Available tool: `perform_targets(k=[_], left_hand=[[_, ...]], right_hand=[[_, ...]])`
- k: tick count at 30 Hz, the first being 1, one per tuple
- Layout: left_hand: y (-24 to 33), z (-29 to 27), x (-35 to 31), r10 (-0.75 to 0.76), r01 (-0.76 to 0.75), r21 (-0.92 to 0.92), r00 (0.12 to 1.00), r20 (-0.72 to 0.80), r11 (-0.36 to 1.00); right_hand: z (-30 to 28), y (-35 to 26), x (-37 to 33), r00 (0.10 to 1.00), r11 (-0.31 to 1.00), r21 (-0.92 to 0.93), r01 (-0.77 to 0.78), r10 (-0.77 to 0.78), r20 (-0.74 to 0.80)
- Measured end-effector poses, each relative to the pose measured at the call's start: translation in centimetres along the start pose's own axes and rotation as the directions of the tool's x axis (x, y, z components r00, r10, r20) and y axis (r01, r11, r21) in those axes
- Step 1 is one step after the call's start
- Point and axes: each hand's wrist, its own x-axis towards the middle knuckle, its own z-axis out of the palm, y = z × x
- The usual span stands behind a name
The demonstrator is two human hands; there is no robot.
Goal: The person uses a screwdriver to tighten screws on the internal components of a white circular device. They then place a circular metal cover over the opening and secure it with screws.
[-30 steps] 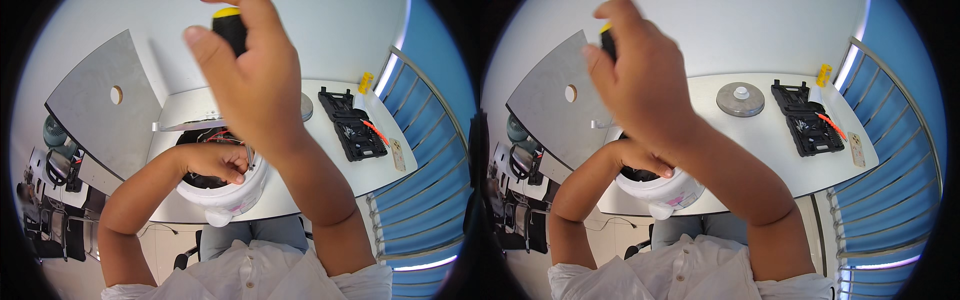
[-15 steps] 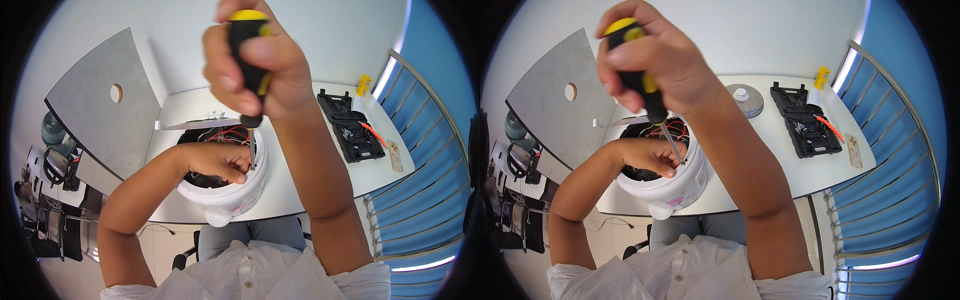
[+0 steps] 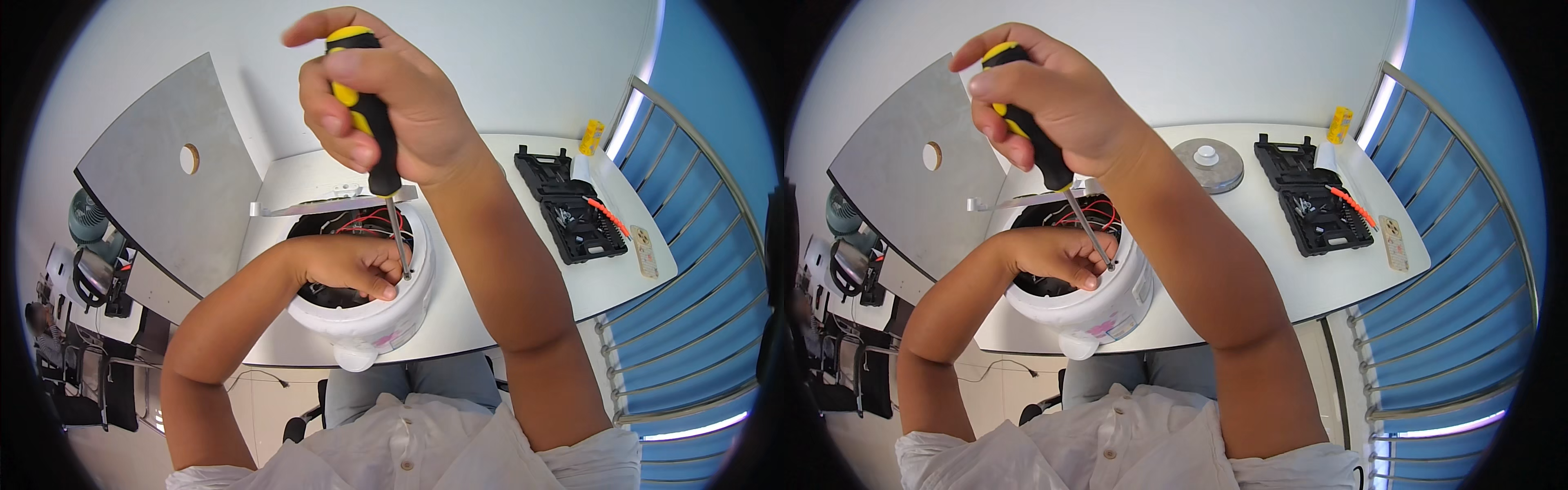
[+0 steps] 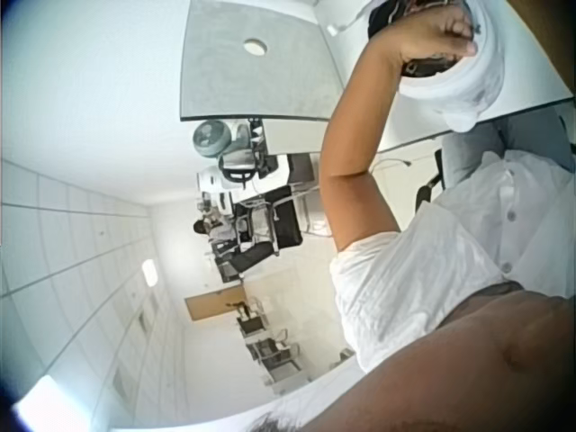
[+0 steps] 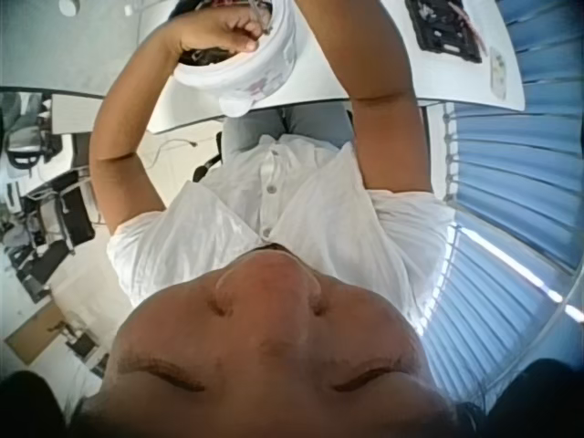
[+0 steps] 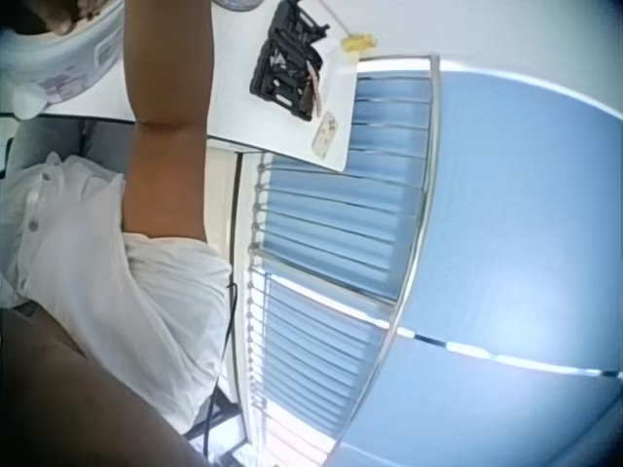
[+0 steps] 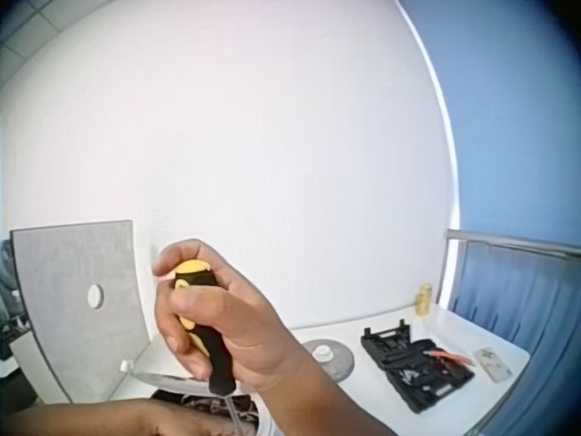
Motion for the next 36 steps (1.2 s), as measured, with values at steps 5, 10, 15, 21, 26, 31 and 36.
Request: perform_targets(k=[5, 10, 15, 21, 26, 31, 36], left_hand=[[0.8, 0.5, -0.4, 0.073, -0.064, 0.191, 0.997, -0.038, 0.979], [0.3, 0.8, -0.3, 0.072, -0.068, 0.078, 0.996, -0.049, 0.995], [0.8, 0.7, -0.1, 0.036, -0.033, 0.071, 0.999, -0.034, 0.997], [1.1, 0.4, 0.0, 0.007, -0.007, 0.130, 1.000, 0.002, 0.992], [0.9, 0.0, -0.2, 0.035, -0.027, 0.084, 0.995, -0.095, 0.996], [0.7, 0.0, 0.3, 0.036, -0.014, 0.097, 0.973, -0.228, 0.995], [1.4, 0.2, 0.5, -0.040, 0.056, 0.059, 0.969, -0.242, 0.997]], right_hand=[[3.8, 2.5, 0.3, 0.675, 0.392, -0.860, 0.328, -0.733, -0.077], [4.0, -0.3, -0.8, 0.974, 0.883, -0.468, -0.024, -0.085, -0.212], [3.0, -0.6, -1.9, 0.927, 0.948, -0.318, -0.021, -0.101, -0.361], [3.1, 0.7, -1.8, 0.837, 0.767, -0.641, 0.027, -0.368, -0.405], [2.7, -1.6, -2.0, 0.918, 0.925, -0.380, -0.009, -0.143, -0.370], [1.3, -2.1, -1.4, 0.961, 0.964, -0.259, 0.051, -0.118, -0.251], [-1.1, -7.6, 1.1, 0.972, 0.976, -0.033, 0.217, -0.219, -0.089]])
